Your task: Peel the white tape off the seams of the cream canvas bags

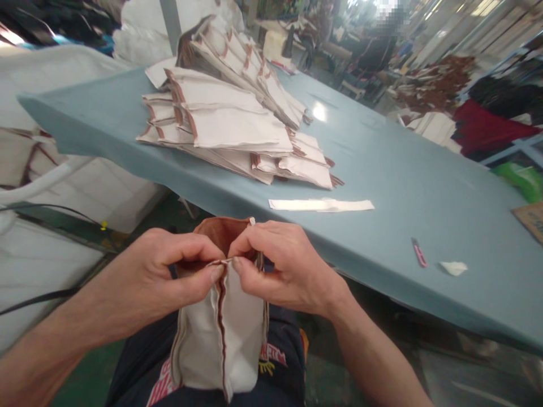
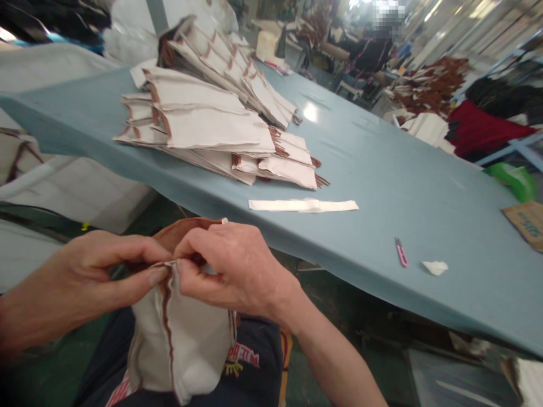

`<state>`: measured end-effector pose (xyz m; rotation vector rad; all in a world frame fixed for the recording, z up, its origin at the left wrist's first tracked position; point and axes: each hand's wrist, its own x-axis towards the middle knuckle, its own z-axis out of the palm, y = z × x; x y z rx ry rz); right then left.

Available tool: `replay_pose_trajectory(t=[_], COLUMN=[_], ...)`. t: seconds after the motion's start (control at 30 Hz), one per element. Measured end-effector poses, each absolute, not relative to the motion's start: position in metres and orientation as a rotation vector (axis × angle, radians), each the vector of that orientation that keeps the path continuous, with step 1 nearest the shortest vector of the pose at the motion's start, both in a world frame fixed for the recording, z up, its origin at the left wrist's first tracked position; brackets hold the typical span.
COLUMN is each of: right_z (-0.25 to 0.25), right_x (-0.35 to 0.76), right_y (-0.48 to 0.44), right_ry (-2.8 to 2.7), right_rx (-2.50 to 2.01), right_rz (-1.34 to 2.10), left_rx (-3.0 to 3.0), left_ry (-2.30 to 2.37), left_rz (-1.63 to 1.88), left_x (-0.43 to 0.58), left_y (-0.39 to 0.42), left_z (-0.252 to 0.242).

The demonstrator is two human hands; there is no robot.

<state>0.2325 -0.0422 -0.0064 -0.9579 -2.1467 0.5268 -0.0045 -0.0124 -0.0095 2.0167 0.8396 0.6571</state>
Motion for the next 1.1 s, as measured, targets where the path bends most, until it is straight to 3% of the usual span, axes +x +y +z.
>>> replay_pose_trajectory(t=[0.27, 0.6, 1.1], right_z=[-0.009, -0.007, -0.026], right_x=[0.228, 0.224, 0.215], right_y=[-0.041, -0.047, -0.040], right_ry=[-2.123, -2.149, -1.873], right_rx=[-1.065, -1.292, -1.120], right_rz=[0.556, 0.703, 1.086], left_rx=[2.375, 2.499, 2.665], left_ry=[0.814, 0.771, 0.541], left_rz=[0.819, 0.755, 0.735], left_x=[0.001, -0.005, -0.023], left_y=[-0.011, -0.010, -0.007], left_z=[0.002, -0.002, -0.028])
